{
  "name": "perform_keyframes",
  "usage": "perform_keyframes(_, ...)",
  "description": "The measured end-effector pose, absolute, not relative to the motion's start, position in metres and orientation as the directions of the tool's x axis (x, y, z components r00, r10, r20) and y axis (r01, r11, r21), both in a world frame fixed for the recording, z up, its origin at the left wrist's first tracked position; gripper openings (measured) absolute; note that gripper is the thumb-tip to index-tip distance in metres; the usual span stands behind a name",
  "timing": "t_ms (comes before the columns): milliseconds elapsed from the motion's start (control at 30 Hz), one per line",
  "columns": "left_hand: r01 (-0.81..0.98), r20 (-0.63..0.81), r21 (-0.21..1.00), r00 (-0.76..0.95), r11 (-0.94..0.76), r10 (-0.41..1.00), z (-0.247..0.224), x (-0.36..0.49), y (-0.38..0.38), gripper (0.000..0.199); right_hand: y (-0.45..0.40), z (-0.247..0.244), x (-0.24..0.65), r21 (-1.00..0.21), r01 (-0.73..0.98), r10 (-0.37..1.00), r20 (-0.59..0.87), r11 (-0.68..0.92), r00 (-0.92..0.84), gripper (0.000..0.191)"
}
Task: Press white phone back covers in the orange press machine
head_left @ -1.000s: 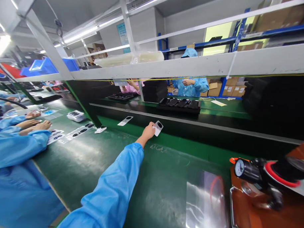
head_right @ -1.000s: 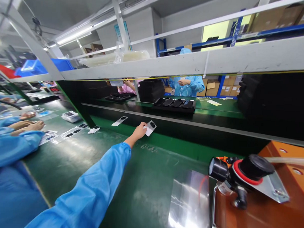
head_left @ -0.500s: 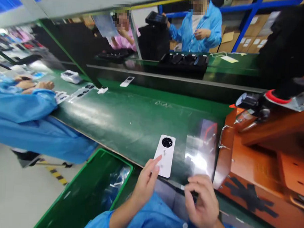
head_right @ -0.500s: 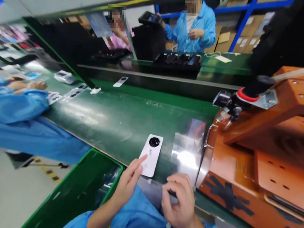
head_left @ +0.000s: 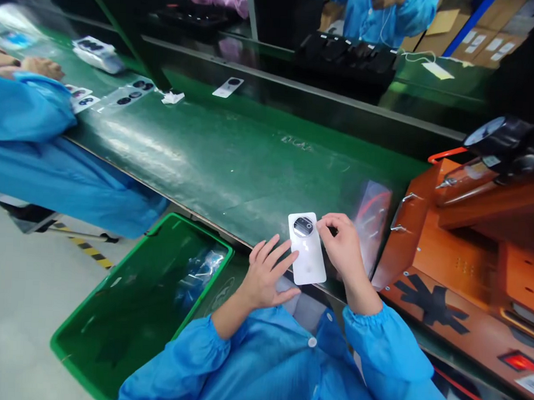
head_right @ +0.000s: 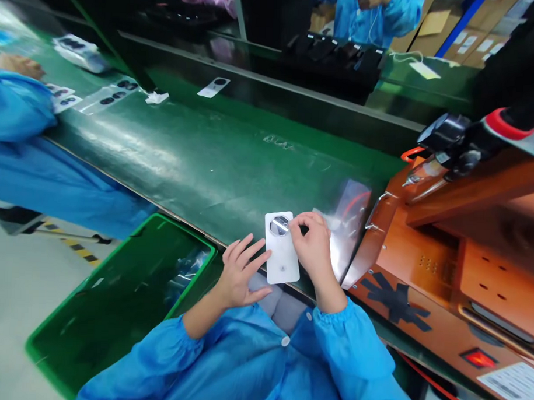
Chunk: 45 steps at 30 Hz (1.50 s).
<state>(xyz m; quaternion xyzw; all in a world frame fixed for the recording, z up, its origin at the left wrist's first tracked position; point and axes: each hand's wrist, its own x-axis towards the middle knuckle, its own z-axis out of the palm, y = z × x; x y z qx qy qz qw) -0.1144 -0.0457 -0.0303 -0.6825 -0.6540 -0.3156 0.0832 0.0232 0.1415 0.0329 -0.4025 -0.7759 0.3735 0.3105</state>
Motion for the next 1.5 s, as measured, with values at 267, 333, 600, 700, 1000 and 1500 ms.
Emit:
perform_keyframes(267,0.966,0.707,0.231,-0.084,-0.117,0.702,-0.074,-0.109,-0.028,0.061,0.137,0.037,0.004,-0.739,0.528,0.844,0.100,0.417,-0.527,0.019)
perform_keyframes(333,0.970,0.708,0.214,-0.071,-0.117,0.703,-0.076,-0.110,-0.028,0.062,0.138,0.036,0.001,-0.716,0.567,0.850,0.070,0.407,-0.522,0.019)
perform_keyframes(600,0.975,0.725,0.192,-0.065,-0.111,0.686,-0.078,-0.111,-0.027,0.061,0.142,0.029,-0.001,-0.665,0.610,0.865,0.111,0.430,-0.490,0.018)
perform_keyframes(700,0.974,0.726,0.197,-0.065,-0.116,0.685,-0.078,-0.110,-0.027,0.061,0.141,0.029,-0.001,-0.660,0.609,0.863,0.123,0.439,-0.489,0.018)
perform_keyframes(1000,0.970,0.681,0.225,-0.092,-0.089,0.727,-0.077,-0.110,-0.031,0.060,0.142,0.026,0.000,-0.649,0.603,0.860,0.165,0.463,-0.483,0.018)
perform_keyframes(1500,0.961,0.699,0.245,-0.084,-0.127,0.710,-0.074,-0.110,-0.029,0.061,0.139,0.025,0.002,-0.593,0.625,0.849,0.220,0.508,-0.481,0.016)
